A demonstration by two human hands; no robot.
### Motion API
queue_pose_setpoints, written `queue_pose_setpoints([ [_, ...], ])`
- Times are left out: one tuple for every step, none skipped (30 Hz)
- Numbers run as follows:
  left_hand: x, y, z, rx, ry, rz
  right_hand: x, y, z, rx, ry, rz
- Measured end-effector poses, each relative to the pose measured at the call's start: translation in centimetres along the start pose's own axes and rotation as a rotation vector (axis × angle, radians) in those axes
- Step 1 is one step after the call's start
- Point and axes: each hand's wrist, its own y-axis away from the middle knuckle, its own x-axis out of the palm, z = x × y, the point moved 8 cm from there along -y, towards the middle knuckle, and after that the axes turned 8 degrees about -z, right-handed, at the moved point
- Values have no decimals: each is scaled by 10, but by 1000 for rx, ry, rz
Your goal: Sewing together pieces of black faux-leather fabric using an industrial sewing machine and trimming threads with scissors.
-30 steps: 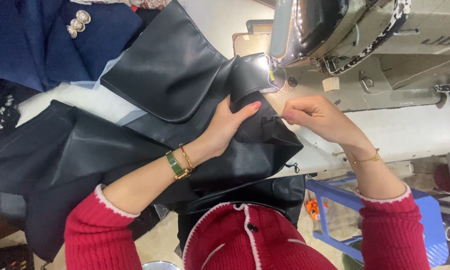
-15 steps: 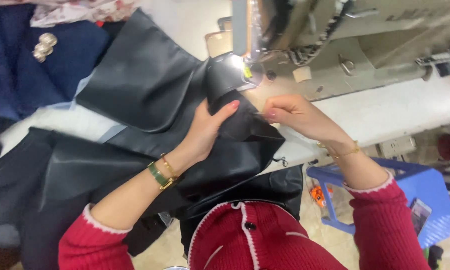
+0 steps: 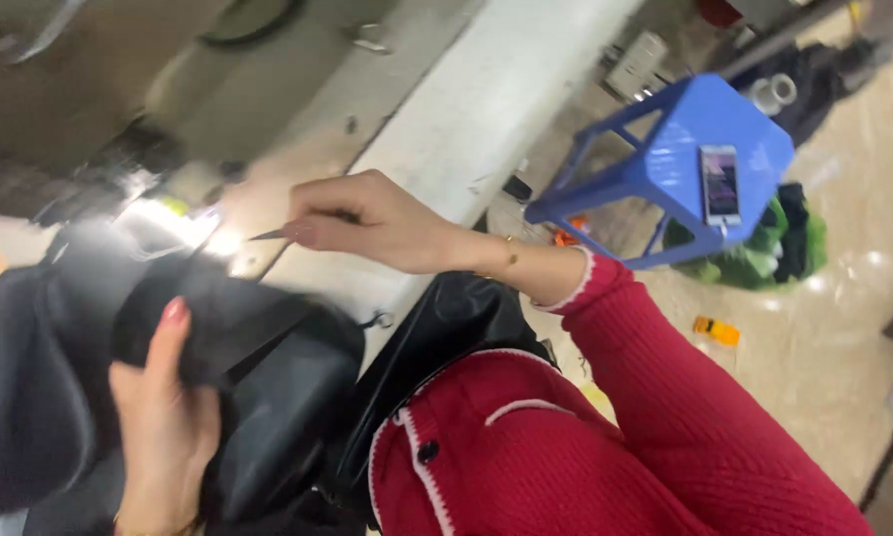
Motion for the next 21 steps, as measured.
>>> queue_pose_setpoints([
  [-1,-3,5,-1,-13,24,-6,2,-7,3,9,-25],
  [2,-6,5,51,14,93,-12,4,-7,-107,278,-80],
  [3,-9,4,102,46,156,-15,4,-6,-215,548,-122],
  [5,-10,4,102,40,174,-18,13,-5,-211,558,-138],
  [6,-9,3,121,26,196,-10,20,-14,-117,589,5],
  [6,-8,1,139,12,218,-1,30,-24,-23,616,150],
  [10,-5,-1,139,8,226,-2,36,-21,-20,618,143],
  [14,-2,-4,155,6,255,5,44,-18,-41,659,218],
  [17,2,-6,169,3,281,12,52,-16,-62,696,296],
  [16,-1,-4,168,0,284,12,58,-24,-58,695,292],
  [10,-5,0,139,-5,237,12,62,-24,-163,749,249],
  [4,-9,4,110,-9,190,12,68,-24,-268,801,206],
  [3,-12,6,109,-10,191,11,69,-30,-267,801,206],
  [2,-15,8,111,6,196,11,71,-34,-291,770,214],
  [-1,-17,10,111,23,196,13,72,-38,-317,735,227],
  [2,-16,8,111,25,190,9,71,-41,-319,732,232],
  [3,-13,7,114,25,184,2,69,-44,-290,680,198],
  [3,-11,6,118,26,177,-4,66,-47,-261,629,165],
  [4,-11,5,122,29,162,-11,67,-50,-269,619,176],
  [1,-13,8,83,40,97,-25,65,-51,-277,652,65],
  [-6,-15,10,45,54,23,-37,62,-52,-288,676,-40],
])
